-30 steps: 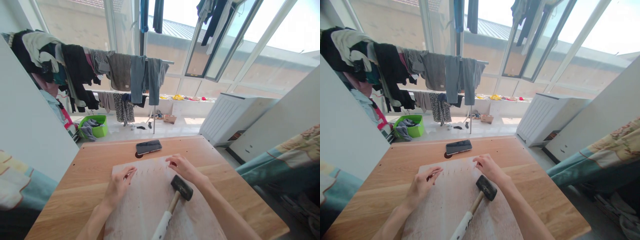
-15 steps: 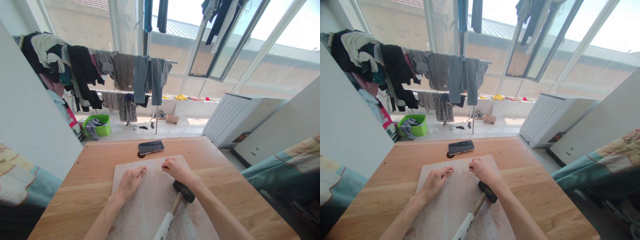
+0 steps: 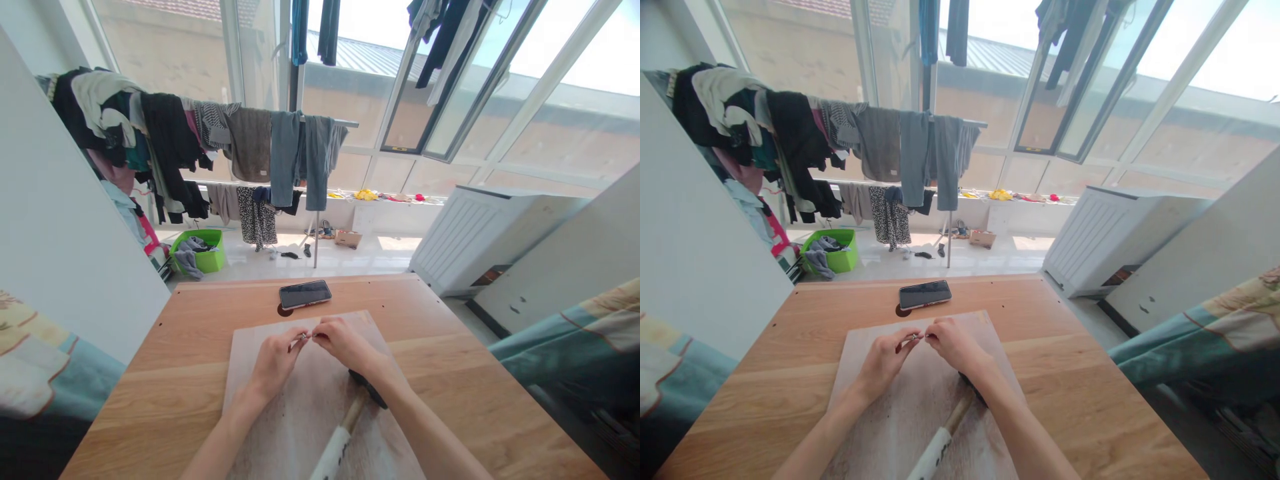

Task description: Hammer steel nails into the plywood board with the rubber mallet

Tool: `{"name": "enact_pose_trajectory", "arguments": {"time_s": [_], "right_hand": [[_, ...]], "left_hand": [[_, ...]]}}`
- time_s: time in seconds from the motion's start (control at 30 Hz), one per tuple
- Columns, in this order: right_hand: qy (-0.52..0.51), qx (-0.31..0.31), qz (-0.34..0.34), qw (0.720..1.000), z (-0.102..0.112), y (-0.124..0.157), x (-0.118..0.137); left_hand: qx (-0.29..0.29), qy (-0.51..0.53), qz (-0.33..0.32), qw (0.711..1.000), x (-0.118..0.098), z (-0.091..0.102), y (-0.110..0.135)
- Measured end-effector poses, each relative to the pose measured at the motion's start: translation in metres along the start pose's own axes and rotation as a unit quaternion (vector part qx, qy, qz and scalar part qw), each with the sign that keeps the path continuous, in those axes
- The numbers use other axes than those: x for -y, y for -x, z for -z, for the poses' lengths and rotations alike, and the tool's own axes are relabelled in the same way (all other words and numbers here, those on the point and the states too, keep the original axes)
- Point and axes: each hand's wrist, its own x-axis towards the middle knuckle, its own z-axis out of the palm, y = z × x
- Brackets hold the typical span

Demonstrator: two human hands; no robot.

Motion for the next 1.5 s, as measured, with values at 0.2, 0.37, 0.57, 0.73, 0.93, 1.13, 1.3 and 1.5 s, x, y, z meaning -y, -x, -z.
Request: {"name": "enact_pose_trajectory", "arguments": {"time_s": [0.2, 0.37, 0.57, 0.73, 0.93, 1.13, 1.3, 1.5], "right_hand": [[-0.067, 0.02, 0.021, 0.997, 0.013, 0.027, 0.016], [-0.099, -0.079, -0.044, 0.991, 0.015, 0.079, -0.011], [0.024, -0.29, -0.21, 0.933, -0.047, 0.175, -0.086], [0.038, -0.268, -0.237, 0.933, -0.077, 0.196, -0.085], [0.071, -0.218, -0.154, 0.961, -0.084, 0.174, -0.049], [0.038, -0.132, -0.057, 0.989, -0.115, 0.145, 0.001], [-0.01, -0.109, -0.025, 0.994, -0.117, 0.131, 0.019], [-0.012, -0.075, -0.03, 0.997, -0.109, 0.137, 0.013]], "left_hand": [[0.011, -0.095, -0.06, 0.994, -0.001, 0.029, 0.036], [-0.064, -0.205, -0.097, 0.972, 0.04, 0.056, 0.099], [-0.145, -0.241, -0.089, 0.955, 0.07, 0.061, 0.176], [-0.119, -0.28, -0.096, 0.948, 0.055, 0.059, 0.191], [-0.169, -0.323, -0.015, 0.931, 0.086, 0.087, 0.205], [-0.212, -0.353, 0.122, 0.903, 0.125, 0.155, 0.229], [-0.228, -0.322, 0.276, 0.877, 0.119, 0.182, 0.236], [-0.248, -0.342, 0.211, 0.882, 0.103, 0.163, 0.241]]}}
